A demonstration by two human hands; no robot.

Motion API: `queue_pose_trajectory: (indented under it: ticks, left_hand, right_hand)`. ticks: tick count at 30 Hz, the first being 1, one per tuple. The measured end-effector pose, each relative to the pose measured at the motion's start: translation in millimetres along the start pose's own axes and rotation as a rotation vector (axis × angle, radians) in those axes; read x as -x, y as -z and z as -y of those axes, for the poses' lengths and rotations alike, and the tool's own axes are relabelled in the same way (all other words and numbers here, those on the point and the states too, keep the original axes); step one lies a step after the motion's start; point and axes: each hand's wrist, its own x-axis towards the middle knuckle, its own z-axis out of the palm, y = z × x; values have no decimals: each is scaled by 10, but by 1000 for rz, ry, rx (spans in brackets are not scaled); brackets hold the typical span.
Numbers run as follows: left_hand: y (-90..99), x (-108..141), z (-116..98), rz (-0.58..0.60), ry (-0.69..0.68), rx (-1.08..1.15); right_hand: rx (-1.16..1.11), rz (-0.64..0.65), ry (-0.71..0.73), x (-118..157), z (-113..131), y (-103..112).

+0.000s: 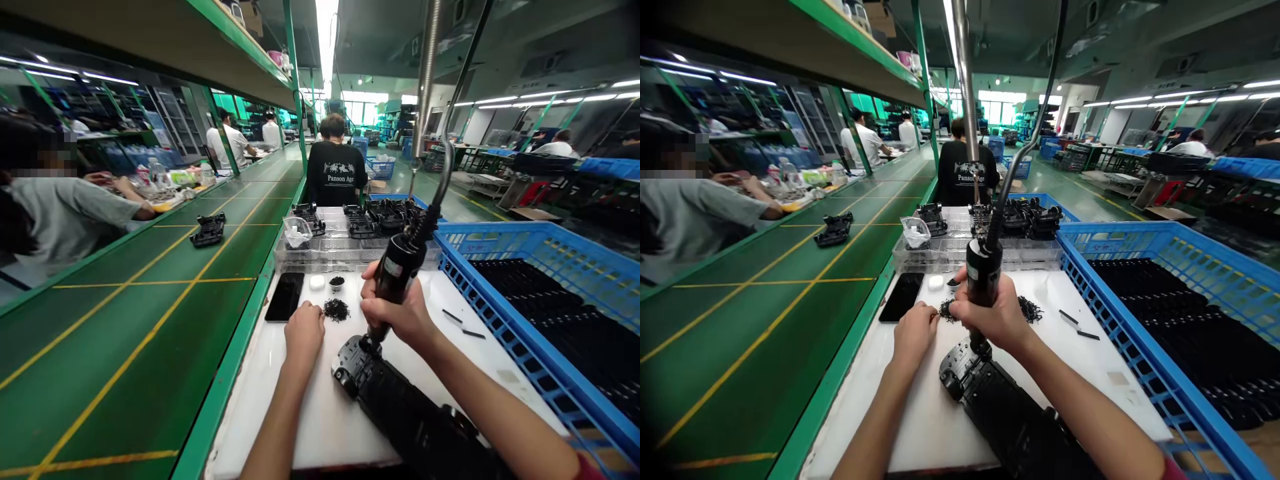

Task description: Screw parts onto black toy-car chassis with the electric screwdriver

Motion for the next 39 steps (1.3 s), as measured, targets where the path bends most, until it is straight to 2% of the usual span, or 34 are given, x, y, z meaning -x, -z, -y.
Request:
queue_pose_trajectory:
  ticks: [5, 10, 18, 24, 28, 31, 34, 39]
  left_hand:
    - [-50, 26, -9, -65, -8, 2]
    - [-142, 70, -17, -158, -42, 45]
    - [-100, 93, 16, -138, -93, 298]
    - [-53, 149, 5, -120, -103, 605]
    - [-46, 171, -72, -90, -195, 768]
    - [-22, 195, -143, -77, -303, 815]
    - [11, 217, -203, -77, -385, 829]
    - [42, 241, -252, -68, -447, 836]
  right_hand:
    - [26, 15, -1, -253, -89, 39]
    - [-4, 20, -36, -325, -283, 167]
    - [6, -28, -42, -289, -319, 317]
    - [20, -44, -48, -256, -295, 282]
    - [-50, -31, -62, -269, -195, 239]
    - [-96, -47, -58, -316, -84, 201]
    - [-170, -23, 16, -398, -17, 154]
    - [-248, 28, 39, -504, -59, 78]
